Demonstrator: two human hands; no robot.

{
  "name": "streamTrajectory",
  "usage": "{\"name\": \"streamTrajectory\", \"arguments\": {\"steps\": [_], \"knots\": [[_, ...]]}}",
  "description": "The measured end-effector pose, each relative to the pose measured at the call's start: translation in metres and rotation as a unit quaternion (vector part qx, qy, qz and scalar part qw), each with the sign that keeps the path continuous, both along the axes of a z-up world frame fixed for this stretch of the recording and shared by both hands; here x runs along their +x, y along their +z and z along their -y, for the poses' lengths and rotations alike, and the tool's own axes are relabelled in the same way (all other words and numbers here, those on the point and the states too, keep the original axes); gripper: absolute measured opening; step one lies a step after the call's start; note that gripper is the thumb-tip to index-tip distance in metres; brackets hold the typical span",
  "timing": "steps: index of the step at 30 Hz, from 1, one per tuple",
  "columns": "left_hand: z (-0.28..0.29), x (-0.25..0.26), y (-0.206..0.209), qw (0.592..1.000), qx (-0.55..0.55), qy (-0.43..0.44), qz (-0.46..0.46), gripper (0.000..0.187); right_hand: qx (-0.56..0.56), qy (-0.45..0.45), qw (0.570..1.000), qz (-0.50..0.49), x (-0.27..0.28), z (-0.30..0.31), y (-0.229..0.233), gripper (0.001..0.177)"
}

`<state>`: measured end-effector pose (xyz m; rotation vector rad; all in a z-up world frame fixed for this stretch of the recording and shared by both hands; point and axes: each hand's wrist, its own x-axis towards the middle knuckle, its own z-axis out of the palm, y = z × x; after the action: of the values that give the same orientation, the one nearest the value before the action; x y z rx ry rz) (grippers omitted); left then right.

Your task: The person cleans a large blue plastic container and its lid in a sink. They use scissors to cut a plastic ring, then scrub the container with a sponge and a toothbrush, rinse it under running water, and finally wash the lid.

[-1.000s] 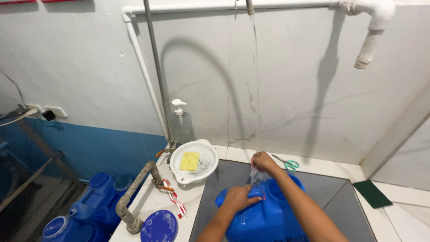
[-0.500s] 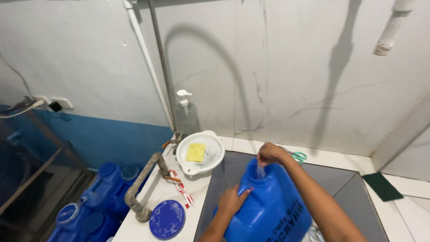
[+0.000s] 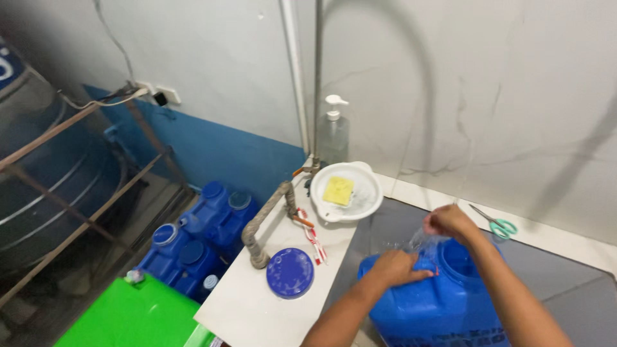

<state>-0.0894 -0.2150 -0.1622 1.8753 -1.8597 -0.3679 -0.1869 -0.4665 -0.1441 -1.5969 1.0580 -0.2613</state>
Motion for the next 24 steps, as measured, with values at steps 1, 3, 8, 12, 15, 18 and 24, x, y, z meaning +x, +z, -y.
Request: {"name": "streamTrajectory", "arguments": {"steps": [1,3,8,12,15,18,24], "knots": [[-0.017,-0.005,-0.004,0.999,-0.010,0.028,-0.018,0.065,-0.013,0.038,0.999,-0.005,0.017,-0.010,-0.005,0.019],[-0.037,-0.005,-0.011,0.998,-0.015,0.057,-0.035,0.064,-0.030,0.112,0.993,-0.021,0.056,-0.050,-0.027,0.022],[-0.060,-0.009,-0.037,0.991,-0.051,0.052,-0.109,0.053,-0.252,0.271,0.929,-0.020,0.175,-0.193,-0.082,0.025],[-0.077,0.001,-0.062,0.998,-0.011,0.008,-0.069,0.051,-0.329,0.186,0.925,-0.018,0.202,-0.262,-0.099,0.025],[-0.095,0.002,-0.058,0.994,-0.041,0.031,-0.101,0.047,-0.355,0.167,0.915,-0.093,0.192,-0.253,-0.094,0.032],[-0.097,-0.003,-0.049,0.982,-0.065,0.061,-0.168,0.043,-0.367,0.179,0.902,-0.137,0.174,-0.245,-0.092,0.031],[-0.093,0.008,-0.063,0.997,-0.066,0.016,-0.028,0.034,-0.373,0.247,0.877,-0.176,0.120,-0.207,0.022,0.051]]}}
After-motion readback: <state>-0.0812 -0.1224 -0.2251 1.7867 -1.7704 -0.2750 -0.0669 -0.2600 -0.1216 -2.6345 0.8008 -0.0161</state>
